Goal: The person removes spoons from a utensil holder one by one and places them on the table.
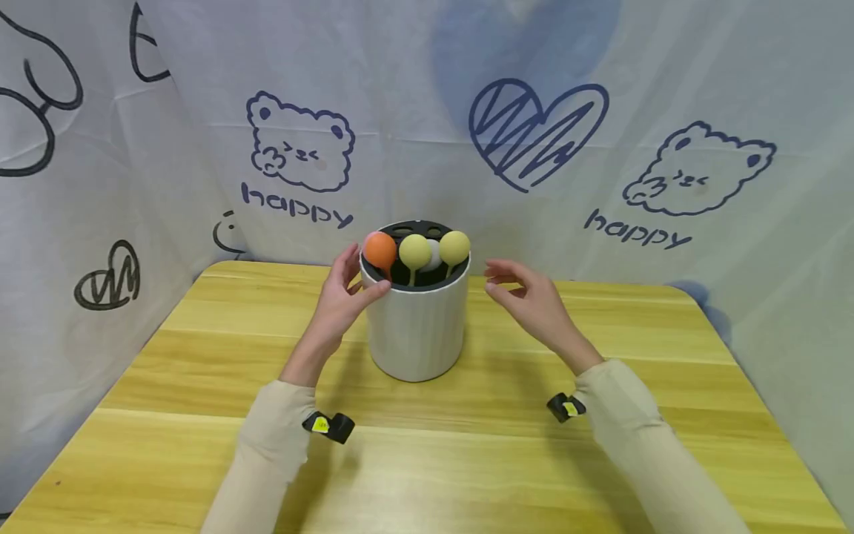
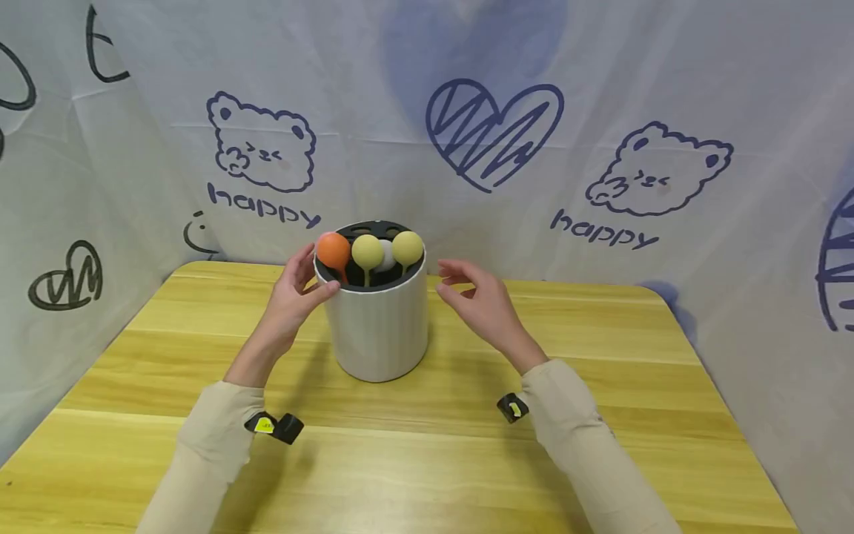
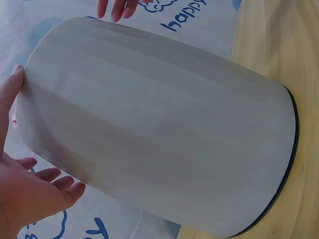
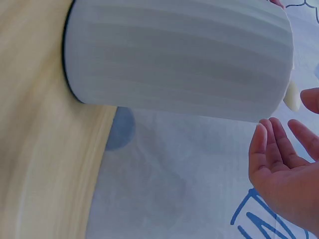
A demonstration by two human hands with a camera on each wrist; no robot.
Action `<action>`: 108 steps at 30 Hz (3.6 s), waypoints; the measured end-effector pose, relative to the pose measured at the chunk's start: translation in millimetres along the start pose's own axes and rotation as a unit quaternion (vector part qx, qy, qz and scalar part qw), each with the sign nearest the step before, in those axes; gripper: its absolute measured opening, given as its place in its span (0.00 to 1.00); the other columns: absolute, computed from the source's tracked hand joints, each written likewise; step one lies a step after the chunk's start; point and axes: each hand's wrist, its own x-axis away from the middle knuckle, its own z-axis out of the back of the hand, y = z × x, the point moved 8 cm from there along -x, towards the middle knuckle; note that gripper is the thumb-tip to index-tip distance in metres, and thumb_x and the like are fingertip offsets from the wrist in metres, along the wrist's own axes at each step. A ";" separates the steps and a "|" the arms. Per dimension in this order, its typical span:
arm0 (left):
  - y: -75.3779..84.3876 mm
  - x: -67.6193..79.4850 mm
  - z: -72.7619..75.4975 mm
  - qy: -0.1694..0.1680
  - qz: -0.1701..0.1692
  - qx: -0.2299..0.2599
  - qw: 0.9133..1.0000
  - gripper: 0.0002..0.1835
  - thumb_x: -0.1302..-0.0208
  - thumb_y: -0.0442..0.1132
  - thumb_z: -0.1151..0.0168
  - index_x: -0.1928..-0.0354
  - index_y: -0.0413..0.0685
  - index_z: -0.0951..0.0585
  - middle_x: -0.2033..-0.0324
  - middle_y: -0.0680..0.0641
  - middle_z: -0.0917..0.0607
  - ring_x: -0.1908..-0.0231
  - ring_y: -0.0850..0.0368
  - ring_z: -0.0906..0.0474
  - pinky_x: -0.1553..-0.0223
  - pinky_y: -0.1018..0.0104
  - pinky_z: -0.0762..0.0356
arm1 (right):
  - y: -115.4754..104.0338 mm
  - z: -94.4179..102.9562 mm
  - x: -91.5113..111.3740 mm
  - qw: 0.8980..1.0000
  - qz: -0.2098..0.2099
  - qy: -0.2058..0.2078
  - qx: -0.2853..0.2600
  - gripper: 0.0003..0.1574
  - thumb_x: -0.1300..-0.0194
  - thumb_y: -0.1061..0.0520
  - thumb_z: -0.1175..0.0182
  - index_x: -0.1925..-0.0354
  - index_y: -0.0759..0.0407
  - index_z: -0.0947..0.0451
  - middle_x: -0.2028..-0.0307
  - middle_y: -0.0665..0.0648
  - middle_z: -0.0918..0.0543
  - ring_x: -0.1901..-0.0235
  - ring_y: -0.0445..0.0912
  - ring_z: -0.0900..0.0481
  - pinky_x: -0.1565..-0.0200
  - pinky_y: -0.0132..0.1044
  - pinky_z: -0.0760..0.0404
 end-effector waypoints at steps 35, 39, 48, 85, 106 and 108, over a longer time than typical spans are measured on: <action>0.6 -2.6 -4.1 -0.022 -0.034 0.001 0.999 0.42 0.36 0.43 0.39 0.25 0.48 0.48 0.27 0.46 0.45 0.29 0.51 0.49 0.31 0.52 0.49 | -26.7 -8.2 -60.9 0.995 -0.013 -0.065 -0.068 0.21 0.36 0.62 0.37 0.44 0.66 0.23 0.53 0.61 0.18 0.55 0.50 0.22 0.50 0.39 0.22; 0.9 -3.5 -3.8 -0.020 -0.038 0.002 0.999 0.42 0.36 0.43 0.39 0.25 0.48 0.48 0.27 0.46 0.45 0.29 0.50 0.49 0.31 0.52 0.49 | -28.8 -10.3 -62.0 0.995 -0.015 -0.073 -0.070 0.20 0.36 0.63 0.37 0.46 0.67 0.23 0.55 0.62 0.18 0.58 0.49 0.21 0.55 0.38 0.21; -1.1 -3.5 -4.0 -0.018 -0.034 0.001 0.999 0.42 0.36 0.43 0.40 0.24 0.49 0.49 0.27 0.45 0.45 0.29 0.50 0.49 0.31 0.52 0.49 | -29.8 -16.1 -61.9 0.993 -0.024 -0.083 -0.074 0.18 0.35 0.66 0.40 0.47 0.69 0.25 0.58 0.63 0.20 0.62 0.50 0.23 0.60 0.38 0.20; -5.6 -8.3 -2.2 -0.024 -0.039 0.012 0.999 0.42 0.37 0.46 0.40 0.24 0.52 0.48 0.28 0.46 0.43 0.30 0.52 0.46 0.31 0.55 0.47 | -33.9 -23.8 -62.1 0.996 -0.016 -0.046 -0.070 0.16 0.31 0.68 0.46 0.46 0.69 0.28 0.56 0.64 0.22 0.65 0.50 0.28 0.69 0.31 0.25; -2.4 -6.3 -6.0 -0.024 -0.038 0.006 0.999 0.41 0.36 0.46 0.41 0.24 0.53 0.48 0.28 0.47 0.44 0.30 0.52 0.46 0.31 0.54 0.47 | -57.0 5.9 -64.9 0.995 0.019 0.003 -0.094 0.17 0.31 0.67 0.47 0.45 0.72 0.30 0.54 0.65 0.22 0.62 0.48 0.26 0.66 0.31 0.24; -2.7 -5.7 -6.4 -0.024 -0.037 0.008 0.999 0.41 0.35 0.45 0.41 0.24 0.53 0.48 0.28 0.47 0.44 0.30 0.52 0.46 0.31 0.54 0.47 | -59.0 9.1 -64.9 0.995 0.022 0.012 -0.098 0.17 0.31 0.68 0.46 0.45 0.72 0.30 0.55 0.65 0.21 0.62 0.48 0.25 0.65 0.31 0.23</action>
